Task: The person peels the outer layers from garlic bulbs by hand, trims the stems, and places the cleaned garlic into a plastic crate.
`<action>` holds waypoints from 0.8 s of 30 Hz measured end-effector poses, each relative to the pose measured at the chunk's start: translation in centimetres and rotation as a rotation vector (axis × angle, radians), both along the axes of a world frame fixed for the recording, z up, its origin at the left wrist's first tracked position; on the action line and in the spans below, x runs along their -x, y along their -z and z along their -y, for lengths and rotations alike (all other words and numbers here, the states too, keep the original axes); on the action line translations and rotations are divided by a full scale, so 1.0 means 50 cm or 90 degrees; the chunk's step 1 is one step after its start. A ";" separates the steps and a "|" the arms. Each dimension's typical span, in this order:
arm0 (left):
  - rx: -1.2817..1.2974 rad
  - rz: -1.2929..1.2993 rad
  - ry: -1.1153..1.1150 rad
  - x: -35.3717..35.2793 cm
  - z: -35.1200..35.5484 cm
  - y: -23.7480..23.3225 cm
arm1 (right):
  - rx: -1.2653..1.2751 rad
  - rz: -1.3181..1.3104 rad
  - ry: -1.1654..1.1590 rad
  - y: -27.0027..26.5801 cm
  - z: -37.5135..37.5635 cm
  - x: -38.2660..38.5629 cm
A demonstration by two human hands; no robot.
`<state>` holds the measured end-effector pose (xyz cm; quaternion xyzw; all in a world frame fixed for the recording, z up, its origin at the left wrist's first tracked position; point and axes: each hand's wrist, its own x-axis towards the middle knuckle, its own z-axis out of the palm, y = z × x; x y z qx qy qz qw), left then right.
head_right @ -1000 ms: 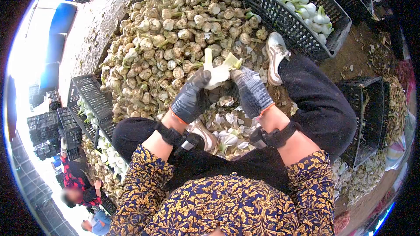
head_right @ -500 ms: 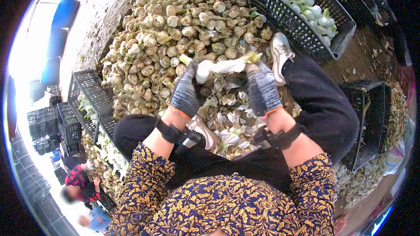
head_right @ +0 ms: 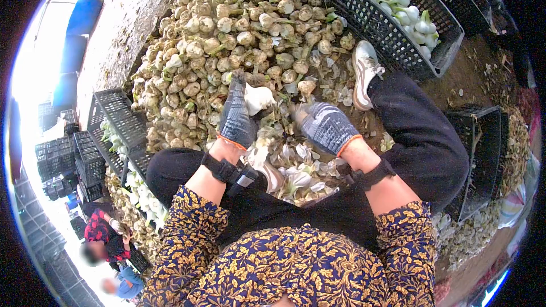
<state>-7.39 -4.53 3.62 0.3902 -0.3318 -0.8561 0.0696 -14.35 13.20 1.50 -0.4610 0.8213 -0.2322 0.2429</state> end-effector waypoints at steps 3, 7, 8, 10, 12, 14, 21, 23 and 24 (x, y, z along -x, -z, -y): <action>0.130 0.002 0.051 -0.007 -0.007 0.017 | 0.202 0.324 0.180 -0.053 0.023 0.000; 0.432 0.091 0.197 -0.013 -0.026 -0.016 | 0.068 0.790 0.409 -0.103 0.042 0.010; 0.599 -0.001 0.214 -0.015 -0.029 -0.014 | 0.073 0.718 0.370 -0.086 0.047 0.009; 0.643 -0.058 0.286 -0.022 -0.030 -0.018 | 0.134 0.692 0.320 -0.077 0.041 0.005; 0.655 -0.048 0.288 -0.025 -0.029 -0.003 | 0.125 0.691 0.315 -0.099 0.037 0.011; 0.668 -0.036 0.289 -0.027 -0.027 0.000 | 0.244 0.572 0.269 -0.086 0.039 0.002; 0.584 -0.077 0.270 -0.018 -0.036 -0.035 | 0.138 0.587 0.324 -0.109 0.030 0.004; 0.590 -0.066 0.269 -0.016 -0.038 -0.039 | 0.169 0.538 0.305 -0.085 0.026 -0.001; 0.547 -0.019 0.262 -0.014 -0.041 -0.045 | 0.168 0.538 0.305 -0.071 0.026 -0.003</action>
